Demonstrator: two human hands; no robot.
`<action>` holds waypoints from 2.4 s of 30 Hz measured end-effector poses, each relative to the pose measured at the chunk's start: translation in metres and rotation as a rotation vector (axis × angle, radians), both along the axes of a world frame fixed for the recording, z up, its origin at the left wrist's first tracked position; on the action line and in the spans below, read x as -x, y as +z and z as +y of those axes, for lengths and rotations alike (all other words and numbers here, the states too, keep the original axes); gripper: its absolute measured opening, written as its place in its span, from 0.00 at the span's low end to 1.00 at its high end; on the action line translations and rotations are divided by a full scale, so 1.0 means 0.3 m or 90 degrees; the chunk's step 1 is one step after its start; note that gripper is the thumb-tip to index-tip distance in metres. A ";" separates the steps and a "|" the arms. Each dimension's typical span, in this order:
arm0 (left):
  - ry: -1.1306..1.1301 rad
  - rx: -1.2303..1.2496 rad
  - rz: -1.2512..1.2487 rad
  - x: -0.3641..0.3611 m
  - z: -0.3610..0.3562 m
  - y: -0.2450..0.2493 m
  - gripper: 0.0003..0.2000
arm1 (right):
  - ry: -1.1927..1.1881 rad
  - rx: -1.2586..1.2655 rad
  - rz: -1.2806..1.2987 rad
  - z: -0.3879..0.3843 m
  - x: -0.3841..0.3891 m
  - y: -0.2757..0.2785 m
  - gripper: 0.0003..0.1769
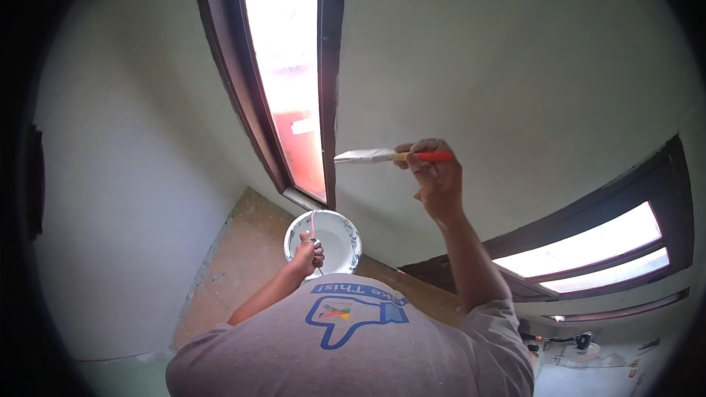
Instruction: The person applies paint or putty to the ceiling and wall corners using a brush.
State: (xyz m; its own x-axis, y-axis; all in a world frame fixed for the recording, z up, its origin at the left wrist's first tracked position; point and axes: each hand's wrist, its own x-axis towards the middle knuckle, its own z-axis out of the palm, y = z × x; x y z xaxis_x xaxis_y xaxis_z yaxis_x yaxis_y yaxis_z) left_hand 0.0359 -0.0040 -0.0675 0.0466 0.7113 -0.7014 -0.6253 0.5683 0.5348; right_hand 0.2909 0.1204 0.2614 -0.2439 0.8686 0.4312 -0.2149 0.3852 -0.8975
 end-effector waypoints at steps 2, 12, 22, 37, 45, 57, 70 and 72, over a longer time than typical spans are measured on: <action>-0.039 -0.008 0.017 0.002 0.011 -0.004 0.33 | 0.043 -0.090 -0.020 0.032 0.016 0.145 0.05; -0.059 0.023 -0.031 0.043 0.034 0.045 0.23 | 0.010 -0.416 -0.204 0.231 0.102 0.695 0.09; -0.035 0.015 -0.033 0.023 0.034 0.010 0.22 | -0.057 -0.521 -0.554 0.266 0.154 0.815 0.07; -0.006 0.031 -0.002 0.005 0.034 -0.003 0.18 | -0.118 -0.523 -0.357 0.243 0.109 0.724 0.08; -0.023 0.018 -0.008 0.016 0.032 0.017 0.18 | -0.076 -0.474 -0.487 0.285 0.223 0.598 0.05; -0.052 0.025 -0.003 0.009 0.030 0.044 0.22 | -0.094 -0.578 -0.414 0.285 0.373 0.665 0.03; -0.025 0.026 -0.028 0.014 0.029 0.009 0.18 | -0.340 -0.901 -0.214 0.251 0.316 0.769 0.07; -0.025 0.025 -0.028 0.007 0.025 0.006 0.18 | -0.350 -1.036 -0.176 0.323 0.318 0.648 0.12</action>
